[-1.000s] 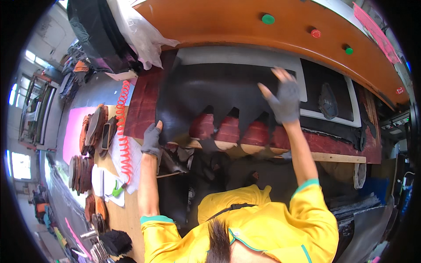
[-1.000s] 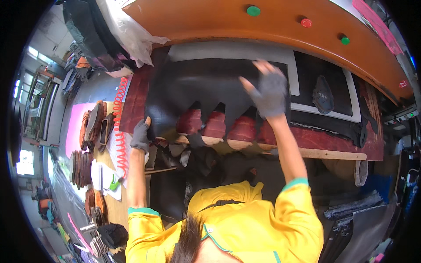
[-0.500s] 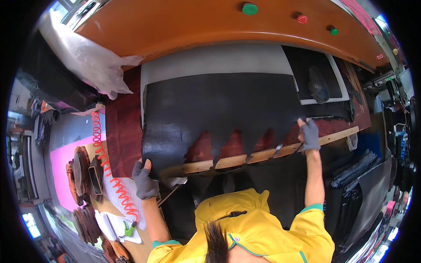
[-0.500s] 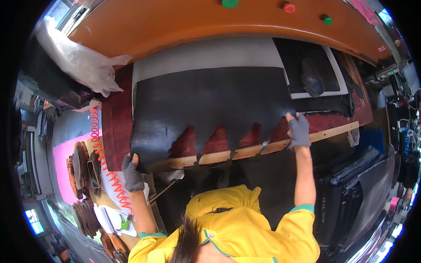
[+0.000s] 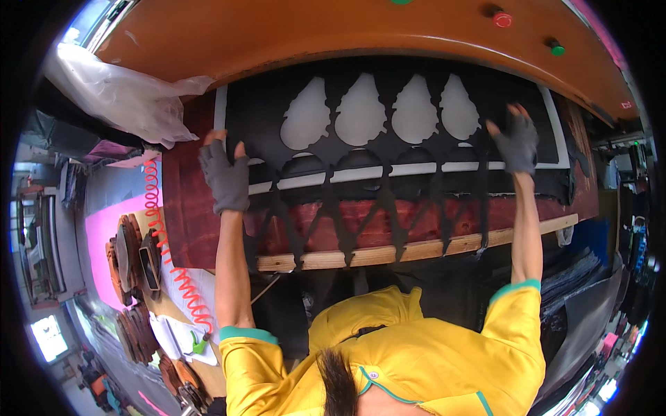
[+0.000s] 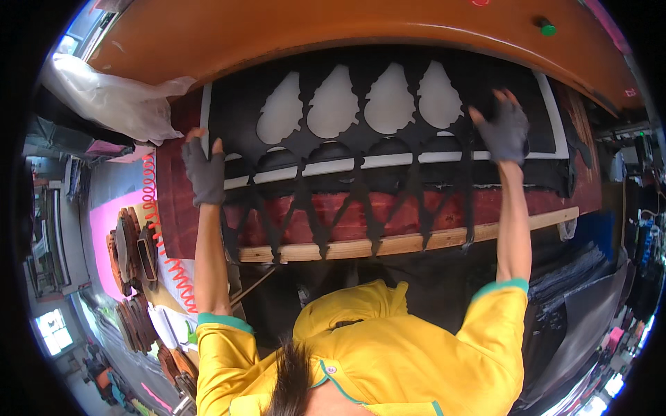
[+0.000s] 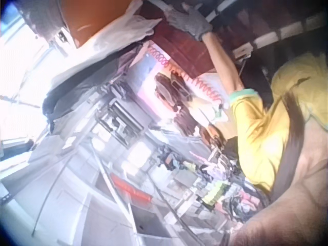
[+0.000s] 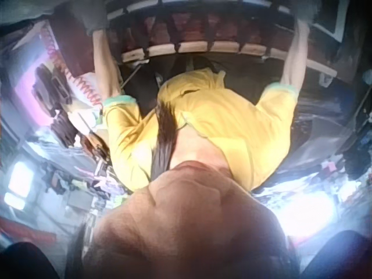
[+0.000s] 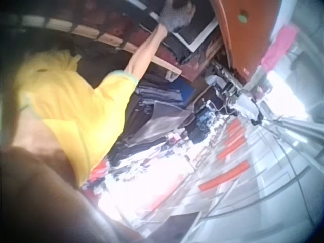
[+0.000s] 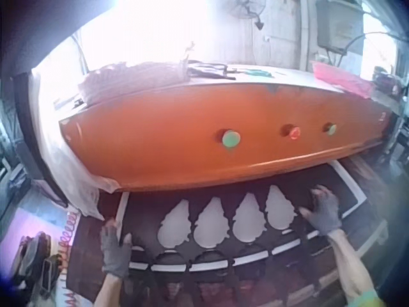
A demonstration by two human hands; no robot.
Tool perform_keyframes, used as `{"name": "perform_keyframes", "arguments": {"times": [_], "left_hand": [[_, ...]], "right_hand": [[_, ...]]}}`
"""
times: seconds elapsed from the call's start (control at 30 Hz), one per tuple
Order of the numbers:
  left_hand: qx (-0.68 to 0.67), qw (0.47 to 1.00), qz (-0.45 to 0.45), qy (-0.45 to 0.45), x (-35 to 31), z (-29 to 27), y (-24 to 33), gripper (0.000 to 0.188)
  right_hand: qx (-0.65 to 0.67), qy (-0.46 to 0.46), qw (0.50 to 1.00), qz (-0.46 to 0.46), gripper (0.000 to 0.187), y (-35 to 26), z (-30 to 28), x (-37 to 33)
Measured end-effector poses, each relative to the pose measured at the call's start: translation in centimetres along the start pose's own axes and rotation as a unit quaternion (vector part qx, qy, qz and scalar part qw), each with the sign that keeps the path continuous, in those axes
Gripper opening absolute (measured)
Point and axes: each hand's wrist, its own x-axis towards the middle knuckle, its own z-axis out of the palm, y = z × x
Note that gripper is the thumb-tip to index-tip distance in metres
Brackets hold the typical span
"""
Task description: The person operates a hydraulic press to cut black rubber sheets into small pieces. They place the sheet under the press, activate it, remove the cut pieces, and stack them on a nearby table. The process is repeated multiple times.
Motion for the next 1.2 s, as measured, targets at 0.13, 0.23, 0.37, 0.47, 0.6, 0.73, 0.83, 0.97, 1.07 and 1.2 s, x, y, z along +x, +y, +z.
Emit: {"name": "perform_keyframes", "arguments": {"times": [0.13,0.23,0.37,0.47,0.6,0.73,0.83,0.97,1.07,1.2], "left_hand": [[0.079,0.986,0.067,-0.131,-2.6,-0.3,-0.8,0.044],[0.107,0.984,0.060,-0.128,-2.7,0.0,-0.5,0.043],[0.072,0.986,0.057,-0.136,-2.4,-0.3,-0.3,0.043],[0.062,0.986,0.083,-0.132,-2.1,-0.7,-0.6,0.042],[0.032,0.989,0.042,-0.135,-2.0,-0.7,-0.5,0.042],[0.077,0.990,0.043,-0.106,-2.3,-0.8,-0.1,0.043],[0.079,0.990,0.060,-0.105,-2.1,-1.2,-0.5,0.043],[-0.014,0.995,0.071,-0.067,-1.7,-1.4,-1.4,0.044],[-0.089,0.993,-0.048,-0.059,-2.4,-0.8,-1.8,0.045],[-0.191,0.979,-0.072,0.004,-3.3,-0.2,-2.4,0.050]], "right_hand": [[-0.012,-0.133,0.989,0.056,0.090,4.9,-1.7,-3.3],[0.032,-0.164,0.984,0.069,0.090,6.5,-1.8,-2.9],[0.123,-0.142,0.982,0.035,0.083,7.7,-1.4,-2.3],[0.199,-0.133,0.968,0.079,0.076,7.6,-1.4,-2.5],[0.345,-0.091,0.896,0.265,0.066,3.5,-3.3,-3.6],[0.406,-0.090,0.893,0.170,0.067,-5.2,-7.9,-5.6],[0.455,-0.152,0.873,0.093,0.073,-14.0,-8.6,-6.3],[0.544,-0.208,0.812,0.049,0.073,-27.1,-5.5,-5.4],[0.505,-0.191,0.842,0.020,0.071,-35.8,-2.8,-4.5],[0.459,-0.140,0.877,0.015,0.071,-43.2,-0.5,-3.2]]}}
